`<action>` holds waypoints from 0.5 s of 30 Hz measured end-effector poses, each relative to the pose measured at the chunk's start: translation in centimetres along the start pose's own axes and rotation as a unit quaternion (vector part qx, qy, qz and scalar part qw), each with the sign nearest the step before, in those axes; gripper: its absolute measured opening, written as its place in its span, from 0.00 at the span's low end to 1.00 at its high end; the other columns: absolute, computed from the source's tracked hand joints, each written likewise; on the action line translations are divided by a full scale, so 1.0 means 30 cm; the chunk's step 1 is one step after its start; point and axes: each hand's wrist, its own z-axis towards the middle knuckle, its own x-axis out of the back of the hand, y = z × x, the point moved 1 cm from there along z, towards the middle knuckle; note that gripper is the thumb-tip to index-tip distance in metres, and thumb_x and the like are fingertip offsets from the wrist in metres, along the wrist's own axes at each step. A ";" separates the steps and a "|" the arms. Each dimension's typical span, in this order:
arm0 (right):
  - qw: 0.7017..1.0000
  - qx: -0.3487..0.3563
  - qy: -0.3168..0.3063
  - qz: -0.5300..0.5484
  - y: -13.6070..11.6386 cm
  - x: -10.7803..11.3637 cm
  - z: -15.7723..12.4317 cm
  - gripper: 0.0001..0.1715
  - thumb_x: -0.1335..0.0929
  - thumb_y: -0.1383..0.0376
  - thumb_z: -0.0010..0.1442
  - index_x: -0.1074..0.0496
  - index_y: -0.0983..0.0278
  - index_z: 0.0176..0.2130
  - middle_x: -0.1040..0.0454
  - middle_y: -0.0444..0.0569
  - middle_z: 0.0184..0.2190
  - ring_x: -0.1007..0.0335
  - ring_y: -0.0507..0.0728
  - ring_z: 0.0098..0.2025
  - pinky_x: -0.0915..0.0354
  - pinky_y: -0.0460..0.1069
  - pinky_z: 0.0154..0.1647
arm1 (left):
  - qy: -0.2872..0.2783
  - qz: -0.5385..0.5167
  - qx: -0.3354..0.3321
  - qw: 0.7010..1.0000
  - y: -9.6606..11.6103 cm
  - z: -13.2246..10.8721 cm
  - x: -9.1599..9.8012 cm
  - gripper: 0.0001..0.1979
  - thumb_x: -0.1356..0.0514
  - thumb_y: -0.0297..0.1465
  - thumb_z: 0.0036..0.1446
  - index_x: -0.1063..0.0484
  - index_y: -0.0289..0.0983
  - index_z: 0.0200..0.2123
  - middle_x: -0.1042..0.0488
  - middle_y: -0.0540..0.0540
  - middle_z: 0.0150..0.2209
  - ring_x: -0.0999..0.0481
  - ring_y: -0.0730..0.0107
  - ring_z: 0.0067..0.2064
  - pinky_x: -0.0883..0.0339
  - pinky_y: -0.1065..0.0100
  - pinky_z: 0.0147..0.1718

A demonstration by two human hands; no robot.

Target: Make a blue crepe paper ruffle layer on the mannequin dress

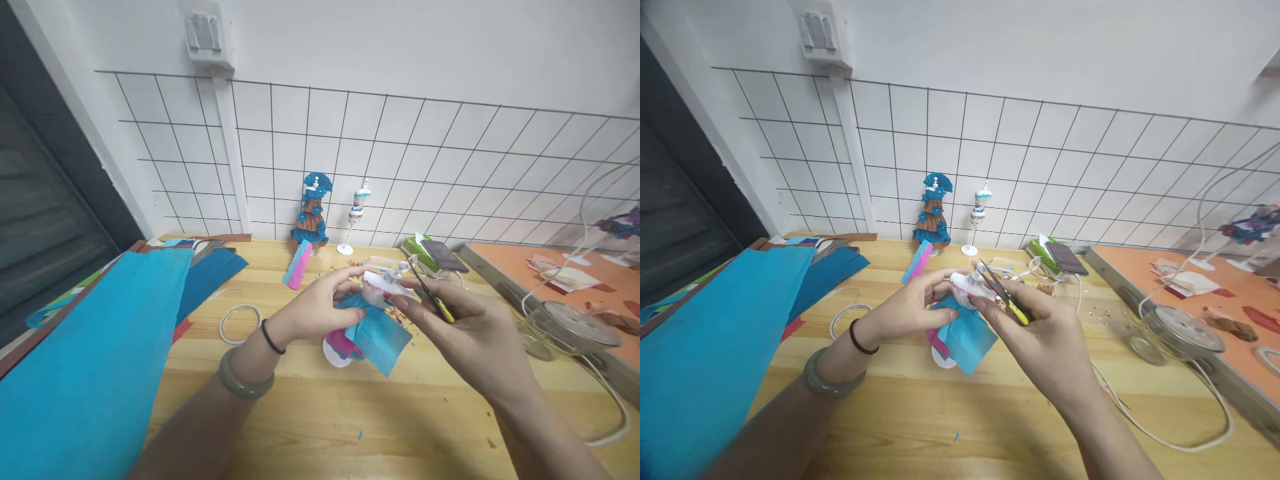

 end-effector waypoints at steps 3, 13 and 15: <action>0.999 -0.010 0.052 -0.010 -0.011 0.025 -0.009 0.19 0.28 0.54 0.52 0.23 0.59 0.43 0.21 0.47 0.34 0.26 0.55 0.31 0.31 0.47 0.25 | -0.003 0.000 0.003 1.000 0.003 -0.002 -0.005 0.33 0.41 0.21 0.50 0.43 0.36 0.61 0.30 0.37 0.55 0.30 0.59 0.57 0.34 0.62 0.52; 0.996 -0.008 -0.061 -0.069 -0.073 0.132 0.049 0.15 0.33 0.52 0.58 0.24 0.59 0.33 0.22 0.45 0.31 0.28 0.53 0.29 0.34 0.45 0.27 | -0.024 0.020 0.017 0.999 0.017 -0.009 -0.050 0.36 0.41 0.21 0.50 0.46 0.37 0.63 0.27 0.37 0.52 0.28 0.57 0.54 0.33 0.59 0.50; 0.996 -0.048 -0.055 -0.060 -0.054 0.152 0.041 0.15 0.33 0.51 0.57 0.25 0.59 0.31 0.22 0.45 0.30 0.30 0.53 0.27 0.36 0.45 0.25 | -0.027 0.046 0.011 0.999 0.025 -0.015 -0.048 0.38 0.38 0.25 0.52 0.49 0.38 0.64 0.29 0.36 0.54 0.31 0.56 0.57 0.34 0.57 0.52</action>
